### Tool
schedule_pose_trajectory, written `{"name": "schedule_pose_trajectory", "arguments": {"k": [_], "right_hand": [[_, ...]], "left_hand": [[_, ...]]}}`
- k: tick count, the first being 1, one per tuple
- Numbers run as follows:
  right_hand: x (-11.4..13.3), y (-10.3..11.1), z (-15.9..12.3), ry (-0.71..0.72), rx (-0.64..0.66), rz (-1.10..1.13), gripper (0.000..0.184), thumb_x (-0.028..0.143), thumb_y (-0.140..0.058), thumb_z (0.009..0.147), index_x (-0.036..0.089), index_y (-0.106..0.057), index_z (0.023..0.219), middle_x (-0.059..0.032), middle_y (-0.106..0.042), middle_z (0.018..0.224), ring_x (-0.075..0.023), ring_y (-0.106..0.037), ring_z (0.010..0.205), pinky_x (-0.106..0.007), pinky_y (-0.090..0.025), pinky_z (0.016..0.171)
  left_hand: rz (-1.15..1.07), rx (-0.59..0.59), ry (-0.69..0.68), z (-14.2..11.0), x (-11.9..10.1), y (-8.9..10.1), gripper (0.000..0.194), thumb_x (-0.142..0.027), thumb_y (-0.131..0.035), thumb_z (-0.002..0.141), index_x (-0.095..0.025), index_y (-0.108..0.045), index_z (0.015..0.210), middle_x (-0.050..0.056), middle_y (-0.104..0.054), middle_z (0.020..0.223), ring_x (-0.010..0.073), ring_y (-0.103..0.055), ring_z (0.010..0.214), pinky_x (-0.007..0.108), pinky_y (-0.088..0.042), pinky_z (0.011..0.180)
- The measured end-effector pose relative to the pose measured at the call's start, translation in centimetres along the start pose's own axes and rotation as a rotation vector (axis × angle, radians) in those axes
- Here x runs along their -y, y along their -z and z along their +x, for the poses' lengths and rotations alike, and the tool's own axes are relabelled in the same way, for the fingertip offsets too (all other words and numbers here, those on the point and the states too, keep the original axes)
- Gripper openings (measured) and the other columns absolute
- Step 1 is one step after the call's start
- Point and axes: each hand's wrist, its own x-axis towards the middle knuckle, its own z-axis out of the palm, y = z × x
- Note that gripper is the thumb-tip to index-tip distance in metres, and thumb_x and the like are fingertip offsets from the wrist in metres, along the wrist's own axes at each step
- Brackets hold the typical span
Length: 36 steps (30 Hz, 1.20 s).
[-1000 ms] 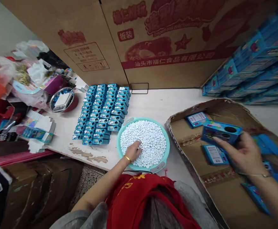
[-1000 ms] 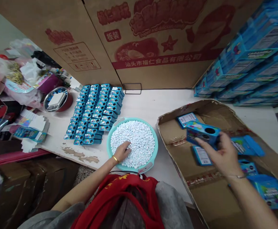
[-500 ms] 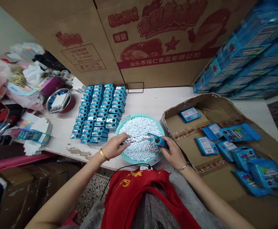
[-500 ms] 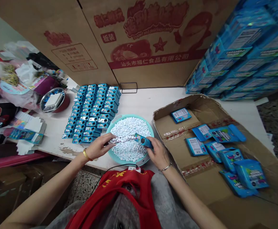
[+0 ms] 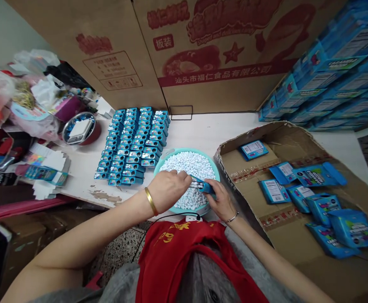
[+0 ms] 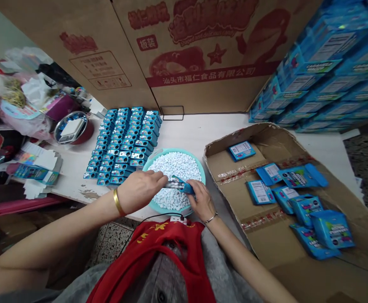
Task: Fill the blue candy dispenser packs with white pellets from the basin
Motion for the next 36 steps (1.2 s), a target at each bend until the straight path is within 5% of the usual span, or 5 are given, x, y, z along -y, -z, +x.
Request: {"name": "schedule_pose_trajectory", "arguments": {"k": [5,11,20,27,36], "right_hand": [[-0.5,-0.2,-0.2,-0.006,-0.036,0.026,0.039,0.020,-0.048,0.086,0.025,-0.049,0.125,-0.0090,-0.062,0.117,-0.0262,-0.057,0.112,-0.051,-0.045,0.100],[-1.8,-0.4,0.0,-0.279,-0.147,0.154,0.047,0.039,-0.062,0.083,0.022,-0.046,0.123,-0.0100,-0.062,0.113,-0.0241,-0.060,0.102,-0.043,-0.050,0.091],[-2.6,-2.1,0.8,-0.436,-0.103,0.388,0.052,0.044,-0.066,0.078,0.022,-0.046,0.121,-0.0093,-0.061,0.112,-0.0231,-0.060,0.101,-0.042,-0.049,0.091],[-1.3,-0.1,0.2,-0.436,-0.200,0.328,0.047,0.043,-0.066,0.079,0.022,-0.048,0.117,-0.0078,-0.060,0.111,-0.0223,-0.059,0.100,-0.042,-0.046,0.093],[-1.0,1.1,0.1,-0.143,-0.126,-0.067,0.035,0.026,-0.052,0.085,0.022,-0.051,0.119,-0.0101,-0.061,0.111,-0.0261,-0.058,0.103,-0.044,-0.047,0.091]], "left_hand": [[-0.024,-0.109,0.037,-1.0,2.0,-1.6,0.017,-0.014,-0.041,0.091,-0.017,-0.058,0.096,0.008,-0.060,0.090,0.0200,-0.059,0.082,0.031,-0.047,0.068],[-0.116,0.032,0.373,-1.8,8.6,-12.0,0.020,-0.015,-0.045,0.090,-0.017,-0.056,0.106,0.010,-0.061,0.105,0.0231,-0.060,0.095,0.034,-0.048,0.078],[-0.456,-0.073,0.374,6.0,4.4,-21.5,0.029,-0.017,-0.045,0.090,-0.018,-0.050,0.118,0.010,-0.059,0.119,0.0217,-0.057,0.107,0.032,-0.045,0.089],[-0.713,-0.199,0.220,2.8,6.6,-19.8,0.028,-0.030,-0.050,0.090,-0.018,-0.050,0.115,0.007,-0.062,0.105,0.0182,-0.059,0.090,0.030,-0.046,0.082],[-0.497,-0.230,-0.045,-1.0,6.8,-9.0,0.023,-0.031,-0.046,0.093,-0.016,-0.052,0.111,0.007,-0.061,0.101,0.0166,-0.059,0.086,0.029,-0.047,0.078]]}}
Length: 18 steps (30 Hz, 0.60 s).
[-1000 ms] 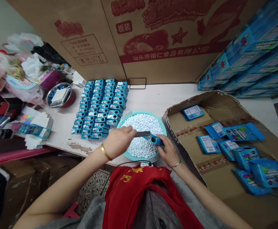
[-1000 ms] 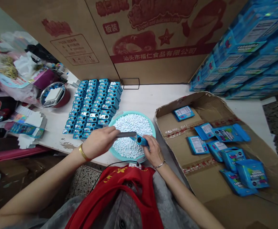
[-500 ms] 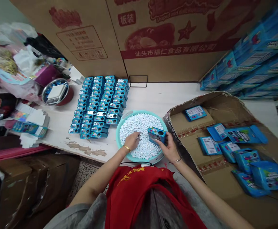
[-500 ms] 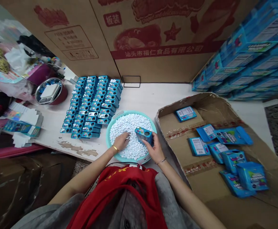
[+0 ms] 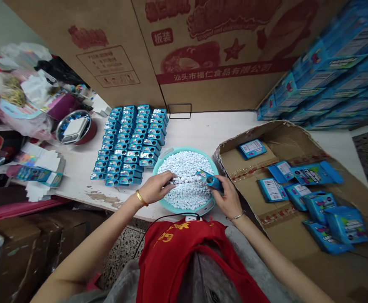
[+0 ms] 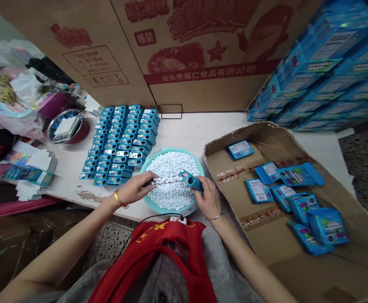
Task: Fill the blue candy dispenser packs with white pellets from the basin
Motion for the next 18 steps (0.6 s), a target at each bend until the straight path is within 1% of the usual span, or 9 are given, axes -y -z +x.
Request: {"name": "schedule_pose_trajectory", "arguments": {"k": [3,5,7,10,12,14,15,16,18], "right_hand": [[0.6,-0.7,0.0,0.083,0.043,-0.015,0.037,0.020,-0.049,0.084,0.022,-0.051,0.121,-0.0104,-0.061,0.114,-0.0263,-0.057,0.106,-0.044,-0.048,0.092],[1.1,-1.1,-0.1,0.113,0.054,-0.022,0.038,0.018,-0.048,0.084,0.022,-0.051,0.122,-0.0104,-0.061,0.114,-0.0264,-0.056,0.108,-0.045,-0.048,0.093],[1.4,-1.4,-0.2,0.126,0.064,-0.025,0.038,0.017,-0.048,0.084,0.022,-0.051,0.122,-0.0105,-0.061,0.114,-0.0265,-0.056,0.108,-0.046,-0.048,0.093],[1.5,-1.8,-0.4,0.126,0.084,-0.013,0.039,0.016,-0.047,0.084,0.022,-0.051,0.122,-0.0108,-0.061,0.115,-0.0265,-0.056,0.109,-0.046,-0.048,0.093],[1.3,-1.9,-0.5,0.118,0.079,-0.001,0.038,0.017,-0.047,0.084,0.022,-0.051,0.122,-0.0111,-0.061,0.116,-0.0263,-0.057,0.109,-0.047,-0.048,0.094],[1.0,-2.0,-0.6,0.109,0.056,0.011,0.037,0.019,-0.048,0.085,0.021,-0.051,0.122,-0.0114,-0.062,0.116,-0.0264,-0.057,0.110,-0.047,-0.047,0.095],[0.7,-1.9,-0.6,0.100,0.041,0.019,0.036,0.020,-0.048,0.085,0.021,-0.051,0.121,-0.0115,-0.062,0.116,-0.0264,-0.057,0.109,-0.047,-0.047,0.095],[0.5,-1.9,-0.7,0.089,0.027,0.028,0.036,0.021,-0.049,0.085,0.021,-0.051,0.121,-0.0115,-0.062,0.116,-0.0263,-0.058,0.109,-0.047,-0.048,0.095],[0.1,-1.6,-0.7,0.053,0.010,0.049,0.035,0.023,-0.049,0.085,0.022,-0.052,0.120,-0.0111,-0.062,0.115,-0.0259,-0.059,0.108,-0.046,-0.048,0.094]], "left_hand": [[0.176,0.120,-0.021,1.1,-2.7,2.3,0.021,-0.026,-0.046,0.093,-0.015,-0.053,0.109,0.008,-0.062,0.102,0.0189,-0.060,0.093,0.030,-0.047,0.080],[0.323,0.209,0.001,1.9,-4.6,3.2,0.020,-0.022,-0.048,0.091,-0.015,-0.054,0.109,0.009,-0.063,0.103,0.0207,-0.061,0.094,0.031,-0.048,0.079],[0.462,0.276,0.027,2.6,-6.7,3.9,0.020,-0.018,-0.048,0.089,-0.014,-0.055,0.107,0.009,-0.063,0.101,0.0213,-0.062,0.091,0.032,-0.049,0.074],[0.609,0.311,0.032,3.2,-9.6,4.4,0.018,-0.011,-0.043,0.090,-0.013,-0.057,0.101,0.010,-0.063,0.094,0.0201,-0.062,0.083,0.030,-0.048,0.067],[0.651,0.295,0.020,3.2,-10.6,4.6,0.019,-0.011,-0.040,0.091,-0.013,-0.058,0.095,0.010,-0.062,0.089,0.0202,-0.061,0.081,0.029,-0.048,0.064],[0.654,0.249,0.009,2.8,-10.3,4.7,0.018,-0.013,-0.041,0.092,-0.014,-0.059,0.093,0.010,-0.061,0.088,0.0210,-0.060,0.082,0.030,-0.047,0.064],[0.644,0.214,0.018,2.5,-9.4,4.5,0.018,-0.014,-0.041,0.092,-0.015,-0.059,0.095,0.009,-0.061,0.089,0.0211,-0.060,0.083,0.030,-0.048,0.066],[0.629,0.177,0.043,2.1,-8.1,4.3,0.018,-0.014,-0.042,0.092,-0.016,-0.058,0.098,0.009,-0.061,0.091,0.0209,-0.060,0.085,0.031,-0.048,0.068],[0.603,0.113,0.152,1.2,-4.4,3.1,0.019,-0.014,-0.042,0.092,-0.017,-0.057,0.104,0.008,-0.061,0.095,0.0206,-0.059,0.089,0.031,-0.048,0.072]]}}
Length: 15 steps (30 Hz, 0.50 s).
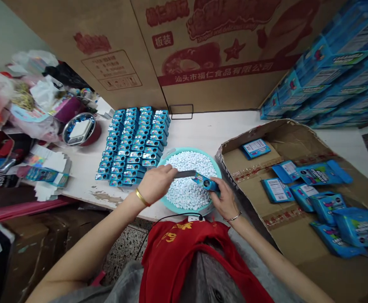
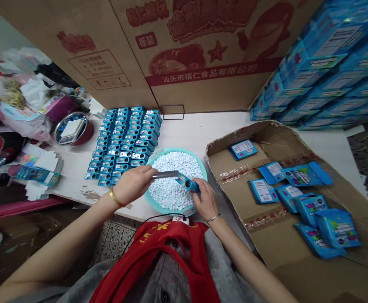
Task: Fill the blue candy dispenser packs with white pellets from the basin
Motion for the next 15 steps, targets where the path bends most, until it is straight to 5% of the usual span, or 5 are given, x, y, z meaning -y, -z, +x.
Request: {"name": "schedule_pose_trajectory", "arguments": {"k": [4,7,10,15], "right_hand": [[-0.6,0.9,0.0,-0.087,-0.033,0.025,0.036,0.029,-0.054,0.085,0.022,-0.052,0.120,-0.0096,-0.063,0.113,-0.0241,-0.061,0.103,-0.041,-0.050,0.091],[-0.8,1.5,0.1,-0.137,-0.058,0.020,0.036,0.033,-0.057,0.084,0.022,-0.052,0.118,-0.0088,-0.064,0.111,-0.0235,-0.061,0.101,-0.039,-0.050,0.090],[-0.8,1.8,0.2,-0.178,-0.068,0.012,0.037,0.037,-0.058,0.084,0.021,-0.052,0.117,-0.0087,-0.064,0.110,-0.0239,-0.061,0.100,-0.040,-0.049,0.089],[-0.4,1.9,0.2,-0.222,-0.083,0.017,0.039,0.041,-0.060,0.083,0.021,-0.052,0.116,-0.0086,-0.064,0.106,-0.0236,-0.061,0.095,-0.040,-0.049,0.086]], "left_hand": [[-0.041,0.098,0.246,0.5,3.9,-8.3,0.022,-0.010,-0.040,0.091,-0.016,-0.057,0.103,0.010,-0.061,0.101,0.0214,-0.058,0.097,0.032,-0.047,0.080],[-0.194,0.112,0.231,2.4,3.6,-13.3,0.025,-0.009,-0.040,0.091,-0.017,-0.056,0.108,0.010,-0.060,0.109,0.0210,-0.056,0.104,0.033,-0.046,0.088],[-0.397,0.069,0.196,4.9,1.3,-15.8,0.025,-0.013,-0.043,0.090,-0.017,-0.054,0.113,0.010,-0.059,0.116,0.0225,-0.055,0.109,0.035,-0.045,0.091],[-0.546,0.023,0.162,6.3,-0.1,-16.6,0.031,-0.014,-0.046,0.087,-0.018,-0.052,0.117,0.009,-0.060,0.118,0.0212,-0.057,0.107,0.034,-0.045,0.092]]}}
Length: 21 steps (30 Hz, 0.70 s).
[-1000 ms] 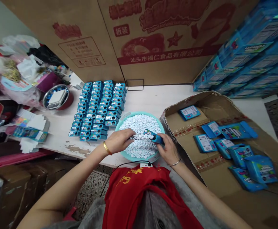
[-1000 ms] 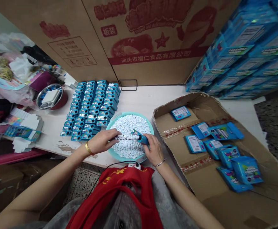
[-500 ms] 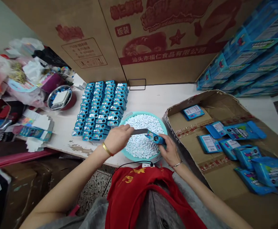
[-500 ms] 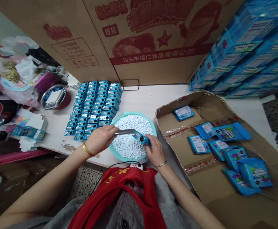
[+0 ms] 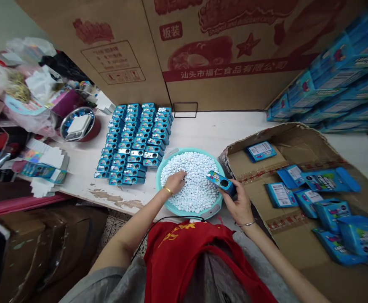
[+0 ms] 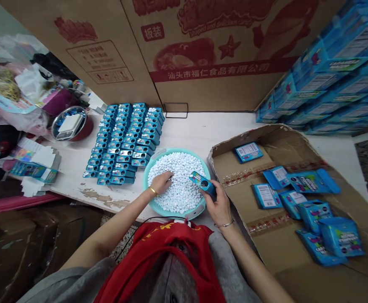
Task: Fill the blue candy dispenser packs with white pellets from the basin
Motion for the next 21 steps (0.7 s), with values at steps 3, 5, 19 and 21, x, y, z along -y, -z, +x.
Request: {"name": "schedule_pose_trajectory", "arguments": {"k": [3,5,19,21], "right_hand": [[0.2,0.1,-0.1,-0.013,-0.010,-0.004,0.039,0.041,-0.060,0.083,0.021,-0.052,0.115,-0.0074,-0.064,0.103,-0.0227,-0.062,0.091,-0.037,-0.050,0.082],[0.3,0.1,-0.1,-0.018,-0.017,-0.009,0.039,0.040,-0.060,0.082,0.021,-0.052,0.115,-0.0078,-0.065,0.103,-0.0231,-0.062,0.092,-0.037,-0.050,0.081],[1.4,-2.0,0.3,0.267,0.087,-0.079,0.041,0.017,-0.048,0.082,0.022,-0.051,0.123,-0.0107,-0.062,0.116,-0.0266,-0.058,0.110,-0.047,-0.048,0.095],[1.5,-2.3,0.1,0.285,0.088,-0.069,0.041,0.016,-0.047,0.082,0.022,-0.051,0.123,-0.0110,-0.062,0.116,-0.0264,-0.057,0.110,-0.047,-0.049,0.095]], "left_hand": [[-0.160,-0.023,-0.043,-1.3,0.8,1.2,0.028,-0.022,-0.049,0.087,-0.018,-0.052,0.115,0.007,-0.062,0.109,0.0192,-0.060,0.094,0.033,-0.047,0.085],[-0.239,-0.037,-0.097,-2.7,1.0,2.7,0.027,-0.025,-0.050,0.087,-0.017,-0.052,0.113,0.007,-0.062,0.104,0.0177,-0.059,0.089,0.031,-0.047,0.082],[0.333,0.151,-0.321,-6.0,-8.6,15.3,0.020,-0.021,-0.046,0.091,-0.015,-0.055,0.107,0.010,-0.063,0.102,0.0223,-0.061,0.092,0.034,-0.049,0.079],[0.465,0.194,-0.290,-6.1,-10.7,16.0,0.019,-0.017,-0.043,0.090,-0.014,-0.056,0.104,0.011,-0.063,0.099,0.0237,-0.062,0.087,0.035,-0.049,0.072]]}}
